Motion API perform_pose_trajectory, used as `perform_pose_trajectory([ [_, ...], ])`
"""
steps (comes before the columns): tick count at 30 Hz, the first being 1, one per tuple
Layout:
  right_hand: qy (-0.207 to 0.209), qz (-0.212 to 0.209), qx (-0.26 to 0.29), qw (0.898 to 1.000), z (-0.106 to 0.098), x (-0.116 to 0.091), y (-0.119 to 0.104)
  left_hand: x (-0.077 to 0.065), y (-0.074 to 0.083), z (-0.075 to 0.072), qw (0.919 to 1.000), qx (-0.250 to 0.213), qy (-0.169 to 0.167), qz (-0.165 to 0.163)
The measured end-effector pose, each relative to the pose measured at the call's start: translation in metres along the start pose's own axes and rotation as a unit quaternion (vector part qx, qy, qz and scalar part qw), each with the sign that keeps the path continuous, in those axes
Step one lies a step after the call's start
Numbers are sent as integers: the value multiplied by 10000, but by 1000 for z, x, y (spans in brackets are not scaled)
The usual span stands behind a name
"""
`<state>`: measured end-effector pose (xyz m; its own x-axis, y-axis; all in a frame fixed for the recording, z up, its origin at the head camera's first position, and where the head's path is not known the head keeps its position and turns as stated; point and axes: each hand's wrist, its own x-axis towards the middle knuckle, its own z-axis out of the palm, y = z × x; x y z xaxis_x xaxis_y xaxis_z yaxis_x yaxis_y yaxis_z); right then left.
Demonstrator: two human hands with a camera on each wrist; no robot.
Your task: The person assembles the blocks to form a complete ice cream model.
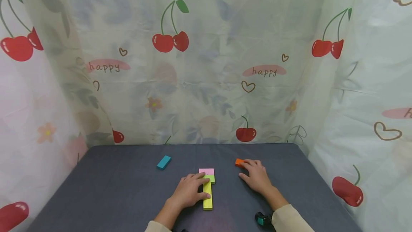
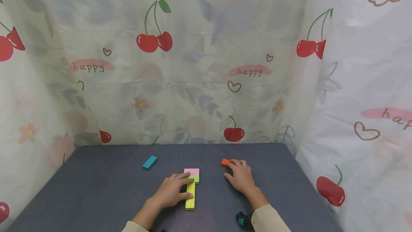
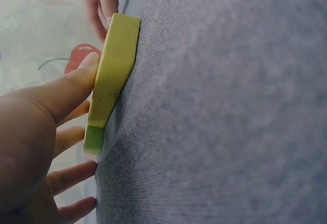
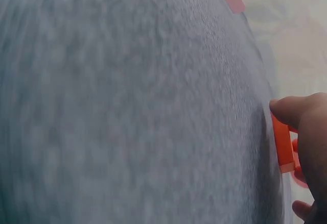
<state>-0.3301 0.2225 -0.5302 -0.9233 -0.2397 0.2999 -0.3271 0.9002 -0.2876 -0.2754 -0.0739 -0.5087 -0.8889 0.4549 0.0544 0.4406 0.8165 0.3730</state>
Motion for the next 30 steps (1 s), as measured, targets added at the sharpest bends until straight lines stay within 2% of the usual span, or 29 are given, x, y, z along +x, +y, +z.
perform_pose_trajectory([
  [12,-118,-151,107,9998,8,9,-24,3,-1,1,9999,44,-91,-112],
  [30,-250,-406,341,9983,23,20,-56,2,-1,0,9999,68,-51,-58],
])
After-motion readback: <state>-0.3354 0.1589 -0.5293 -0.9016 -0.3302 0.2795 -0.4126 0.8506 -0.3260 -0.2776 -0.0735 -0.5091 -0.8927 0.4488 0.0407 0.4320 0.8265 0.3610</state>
